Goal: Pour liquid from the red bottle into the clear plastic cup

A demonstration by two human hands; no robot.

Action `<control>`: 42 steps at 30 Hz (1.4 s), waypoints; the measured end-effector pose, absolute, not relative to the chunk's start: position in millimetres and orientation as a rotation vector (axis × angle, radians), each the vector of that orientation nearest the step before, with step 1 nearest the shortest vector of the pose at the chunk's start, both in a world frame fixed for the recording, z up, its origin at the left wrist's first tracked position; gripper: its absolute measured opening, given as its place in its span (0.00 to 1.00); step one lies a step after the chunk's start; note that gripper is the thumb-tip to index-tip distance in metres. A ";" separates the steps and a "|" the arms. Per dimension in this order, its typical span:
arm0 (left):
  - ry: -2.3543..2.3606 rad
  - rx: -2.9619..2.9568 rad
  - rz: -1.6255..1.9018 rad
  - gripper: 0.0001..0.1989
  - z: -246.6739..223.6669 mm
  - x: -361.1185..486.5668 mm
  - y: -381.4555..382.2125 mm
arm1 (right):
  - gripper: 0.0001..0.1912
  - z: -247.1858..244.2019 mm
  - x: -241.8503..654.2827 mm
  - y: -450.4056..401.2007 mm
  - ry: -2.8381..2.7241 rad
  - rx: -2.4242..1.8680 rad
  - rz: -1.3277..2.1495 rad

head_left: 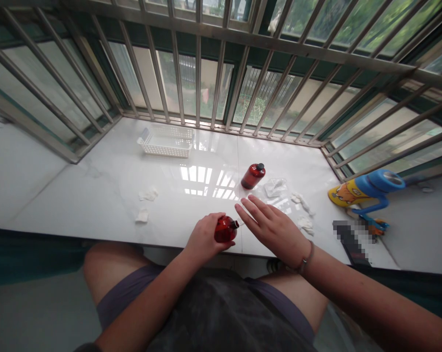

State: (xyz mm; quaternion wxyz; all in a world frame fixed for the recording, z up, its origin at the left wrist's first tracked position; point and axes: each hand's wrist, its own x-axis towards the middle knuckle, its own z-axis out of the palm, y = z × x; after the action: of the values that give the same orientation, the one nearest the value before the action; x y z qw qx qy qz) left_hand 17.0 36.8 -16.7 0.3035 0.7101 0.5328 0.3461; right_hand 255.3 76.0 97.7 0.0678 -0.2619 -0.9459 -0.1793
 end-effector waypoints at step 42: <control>1.416 1.875 0.917 0.43 -17.8 16.5 37.3 | 0.26 105.6 250.4 79.4 -2.889 -0.734 -0.646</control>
State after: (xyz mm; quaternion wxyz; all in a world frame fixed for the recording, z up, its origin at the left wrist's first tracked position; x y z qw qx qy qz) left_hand 16.5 37.3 -17.8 0.3049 0.7079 0.5347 0.3464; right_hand 250.4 79.4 105.6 0.0459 -0.2404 -0.9462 -0.2116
